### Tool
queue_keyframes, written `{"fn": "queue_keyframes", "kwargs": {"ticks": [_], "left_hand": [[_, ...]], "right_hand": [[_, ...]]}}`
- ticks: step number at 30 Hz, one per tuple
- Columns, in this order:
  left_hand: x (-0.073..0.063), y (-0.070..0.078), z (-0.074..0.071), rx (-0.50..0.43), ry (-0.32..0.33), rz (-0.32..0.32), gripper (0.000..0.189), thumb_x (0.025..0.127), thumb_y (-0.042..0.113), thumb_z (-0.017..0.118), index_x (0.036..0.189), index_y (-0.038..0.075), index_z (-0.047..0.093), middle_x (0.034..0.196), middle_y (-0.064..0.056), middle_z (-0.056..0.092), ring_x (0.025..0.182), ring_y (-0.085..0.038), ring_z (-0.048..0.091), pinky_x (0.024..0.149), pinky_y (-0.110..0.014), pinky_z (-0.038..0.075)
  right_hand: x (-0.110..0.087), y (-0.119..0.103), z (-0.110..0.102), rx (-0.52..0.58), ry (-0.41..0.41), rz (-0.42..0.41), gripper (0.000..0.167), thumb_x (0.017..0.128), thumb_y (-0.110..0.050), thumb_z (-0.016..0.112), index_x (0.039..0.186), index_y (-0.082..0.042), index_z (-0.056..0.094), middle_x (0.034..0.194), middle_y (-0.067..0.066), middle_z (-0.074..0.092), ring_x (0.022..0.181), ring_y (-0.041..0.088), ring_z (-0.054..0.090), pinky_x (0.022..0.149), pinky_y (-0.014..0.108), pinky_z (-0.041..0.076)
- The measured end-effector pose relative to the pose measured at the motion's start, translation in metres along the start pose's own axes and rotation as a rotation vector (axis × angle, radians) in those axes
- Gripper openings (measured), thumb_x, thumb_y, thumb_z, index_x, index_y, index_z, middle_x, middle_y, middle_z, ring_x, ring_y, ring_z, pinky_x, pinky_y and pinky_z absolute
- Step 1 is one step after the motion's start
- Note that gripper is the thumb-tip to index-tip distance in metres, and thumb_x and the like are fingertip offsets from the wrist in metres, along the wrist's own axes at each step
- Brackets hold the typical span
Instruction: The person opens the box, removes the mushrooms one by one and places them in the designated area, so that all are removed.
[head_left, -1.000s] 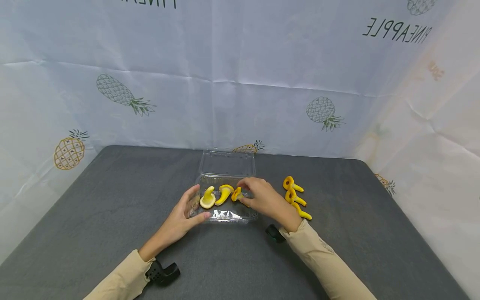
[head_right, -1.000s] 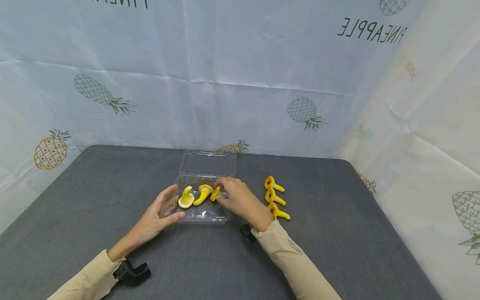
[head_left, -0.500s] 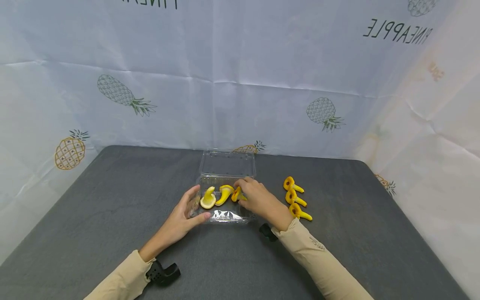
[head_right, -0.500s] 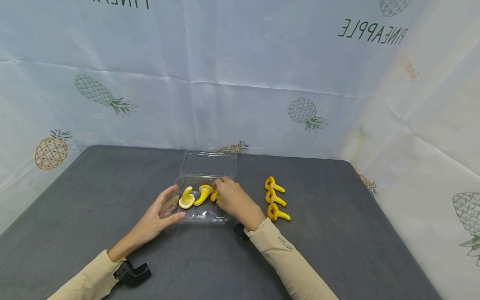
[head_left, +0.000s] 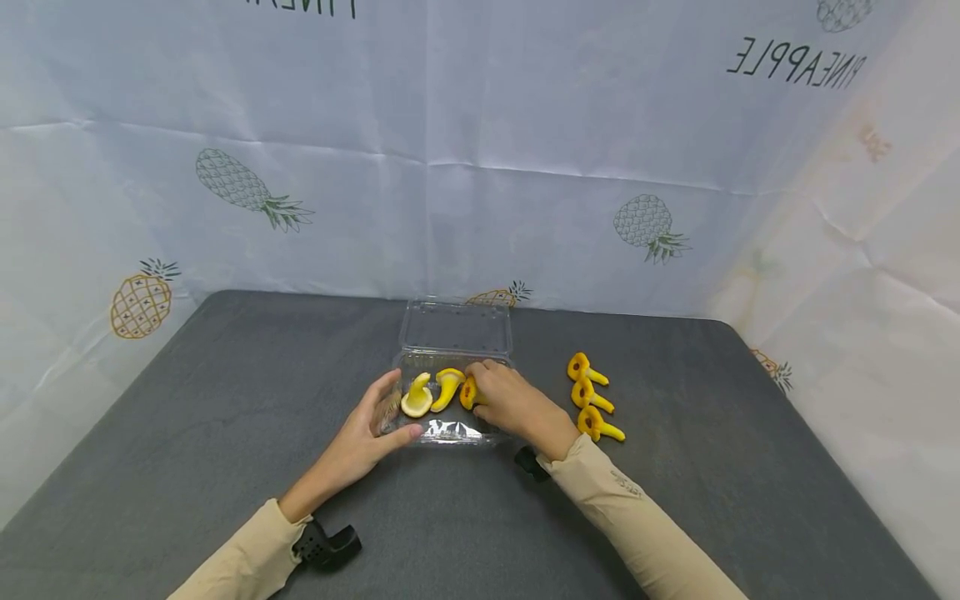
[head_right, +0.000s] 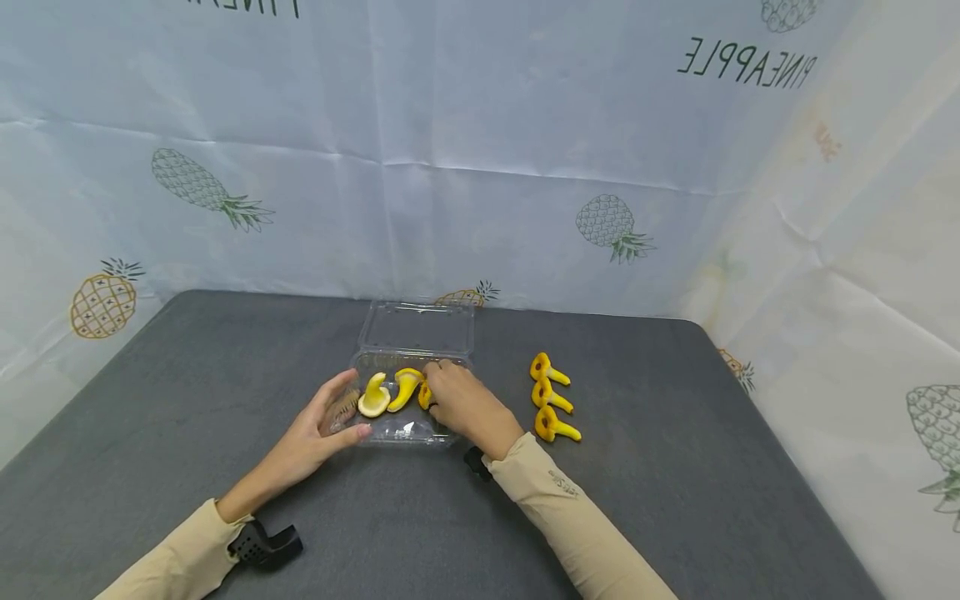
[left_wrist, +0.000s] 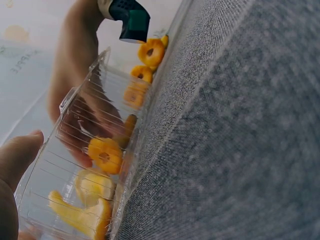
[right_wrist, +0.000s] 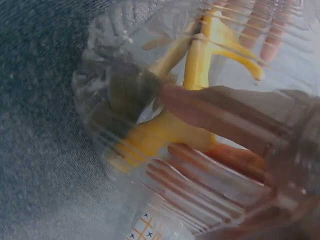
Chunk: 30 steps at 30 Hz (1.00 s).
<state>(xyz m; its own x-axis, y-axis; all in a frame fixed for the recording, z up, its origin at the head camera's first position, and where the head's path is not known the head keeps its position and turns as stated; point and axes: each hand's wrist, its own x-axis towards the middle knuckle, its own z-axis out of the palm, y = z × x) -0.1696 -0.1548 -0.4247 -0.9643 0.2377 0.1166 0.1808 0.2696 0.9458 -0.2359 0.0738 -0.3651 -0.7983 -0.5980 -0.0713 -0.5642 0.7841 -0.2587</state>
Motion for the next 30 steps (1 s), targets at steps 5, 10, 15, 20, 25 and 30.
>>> {"fn": "queue_keyframes", "kwargs": {"ticks": [5,10,15,20,25,30], "left_hand": [[0.0,0.0,0.001,-0.007,0.0,0.001,0.089,0.094,0.022,0.071,0.158,0.006,0.012,0.165,-0.02,0.01,0.152,-0.044,0.012,0.121,-0.059,0.027],[0.0,-0.001,0.0,-0.006,0.002,0.004,0.089,0.093,0.022,0.071,0.158,0.006,0.012,0.166,-0.02,0.01,0.152,-0.043,0.013,0.121,-0.057,0.027],[0.0,0.0,0.0,-0.009,0.003,0.0,0.088,0.094,0.022,0.071,0.158,0.007,0.013,0.165,-0.02,0.011,0.152,-0.043,0.013,0.121,-0.058,0.027],[0.0,-0.001,0.0,-0.007,0.0,0.002,0.088,0.094,0.022,0.07,0.158,0.006,0.012,0.165,-0.021,0.011,0.152,-0.044,0.012,0.121,-0.059,0.027],[0.001,-0.002,0.0,-0.01,-0.003,-0.001,0.089,0.094,0.022,0.071,0.158,0.007,0.012,0.166,-0.019,0.01,0.153,-0.043,0.012,0.121,-0.058,0.027],[0.0,-0.002,0.0,-0.011,-0.004,0.006,0.087,0.094,0.021,0.07,0.158,0.006,0.012,0.165,-0.02,0.01,0.152,-0.045,0.012,0.12,-0.06,0.026]], "right_hand": [[0.002,0.001,0.003,0.02,-0.012,-0.006,0.049,0.089,-0.009,0.074,0.133,0.003,0.056,0.121,0.018,0.062,0.097,0.024,0.059,0.081,0.038,0.054],[0.002,0.002,0.004,0.101,0.02,-0.031,0.041,0.09,-0.004,0.072,0.128,0.003,0.059,0.119,0.017,0.066,0.098,0.024,0.061,0.083,0.038,0.055],[0.003,0.004,0.004,0.135,0.026,-0.05,0.037,0.09,-0.003,0.072,0.125,0.002,0.063,0.121,0.016,0.067,0.105,0.026,0.063,0.087,0.039,0.056],[0.002,0.005,0.002,0.175,-0.001,-0.042,0.039,0.09,-0.005,0.071,0.128,0.0,0.062,0.126,0.014,0.065,0.113,0.026,0.063,0.092,0.039,0.056],[0.0,0.008,0.0,0.233,-0.01,-0.064,0.041,0.092,-0.005,0.07,0.132,-0.003,0.059,0.128,0.013,0.065,0.116,0.026,0.064,0.097,0.04,0.056],[-0.002,0.011,-0.001,0.293,0.005,-0.121,0.042,0.093,-0.004,0.068,0.133,-0.002,0.056,0.127,0.013,0.066,0.113,0.025,0.066,0.097,0.038,0.057]]}}
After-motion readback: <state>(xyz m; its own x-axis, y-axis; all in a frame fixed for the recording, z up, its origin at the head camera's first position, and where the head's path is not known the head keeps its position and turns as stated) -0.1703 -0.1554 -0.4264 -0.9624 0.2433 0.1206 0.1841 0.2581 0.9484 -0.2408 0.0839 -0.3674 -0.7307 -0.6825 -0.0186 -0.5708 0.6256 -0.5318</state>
